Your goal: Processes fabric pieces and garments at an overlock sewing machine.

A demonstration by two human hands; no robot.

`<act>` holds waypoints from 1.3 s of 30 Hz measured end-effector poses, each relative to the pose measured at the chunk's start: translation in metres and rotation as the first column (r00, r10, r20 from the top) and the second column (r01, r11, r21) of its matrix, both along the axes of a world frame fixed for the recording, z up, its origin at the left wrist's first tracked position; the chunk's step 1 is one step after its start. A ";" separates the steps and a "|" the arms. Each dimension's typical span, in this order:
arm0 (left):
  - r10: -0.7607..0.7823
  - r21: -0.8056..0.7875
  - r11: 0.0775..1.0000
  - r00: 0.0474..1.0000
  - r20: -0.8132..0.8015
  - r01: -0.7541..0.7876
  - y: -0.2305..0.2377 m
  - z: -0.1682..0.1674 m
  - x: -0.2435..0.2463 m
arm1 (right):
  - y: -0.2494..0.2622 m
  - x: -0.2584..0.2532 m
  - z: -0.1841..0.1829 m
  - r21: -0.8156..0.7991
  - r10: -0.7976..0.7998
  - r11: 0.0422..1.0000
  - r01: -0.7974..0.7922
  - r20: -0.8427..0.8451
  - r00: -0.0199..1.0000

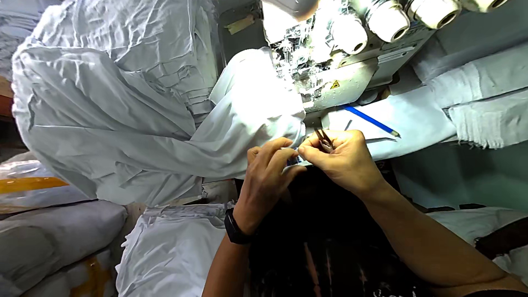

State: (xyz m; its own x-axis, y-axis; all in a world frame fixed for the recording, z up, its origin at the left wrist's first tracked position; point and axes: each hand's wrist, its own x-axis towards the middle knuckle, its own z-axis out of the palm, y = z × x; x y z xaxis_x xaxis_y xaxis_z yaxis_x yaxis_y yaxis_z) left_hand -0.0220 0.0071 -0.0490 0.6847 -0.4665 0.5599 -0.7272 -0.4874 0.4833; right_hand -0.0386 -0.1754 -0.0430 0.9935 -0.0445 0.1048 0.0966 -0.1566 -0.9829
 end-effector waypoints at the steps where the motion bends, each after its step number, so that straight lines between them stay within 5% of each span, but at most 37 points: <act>1: 0.026 0.042 0.999 0.999 0.032 -0.027 0.000 -0.001 -0.001 | 0.000 0.000 0.001 0.105 0.010 0.994 -0.001 -0.080 0.997; 4: 0.054 0.058 0.996 0.984 0.167 -0.065 0.001 -0.008 0.000 | 0.001 0.000 0.004 0.311 0.048 0.950 0.024 -0.221 0.974; 7: 0.038 0.004 0.999 0.978 0.206 -0.039 0.002 -0.011 0.001 | 0.001 -0.001 0.005 0.319 0.050 0.948 0.018 -0.204 0.978; 12: -0.072 -0.103 0.993 0.992 -0.101 0.062 0.004 -0.005 0.001 | -0.002 -0.003 0.001 0.220 0.094 0.973 -0.073 -0.084 0.992; 18: -0.147 -0.417 0.909 0.924 -0.352 -0.015 0.001 -0.007 -0.007 | -0.007 -0.004 -0.003 0.090 0.059 0.994 -0.055 -0.041 0.997; 26: -0.135 -0.525 0.835 0.863 -0.488 -0.166 -0.008 -0.012 -0.014 | -0.005 -0.017 -0.013 0.137 0.090 0.988 -0.071 -0.135 0.987; 34: -0.052 -0.588 0.736 0.838 -0.544 -0.336 -0.018 -0.022 -0.020 | 0.015 -0.019 -0.017 0.128 -0.037 0.991 0.035 0.013 0.999; 39: 0.011 -0.606 0.701 0.855 -0.519 -0.377 -0.022 -0.027 -0.022 | 0.007 -0.025 -0.025 0.161 0.058 0.986 -0.047 -0.068 0.996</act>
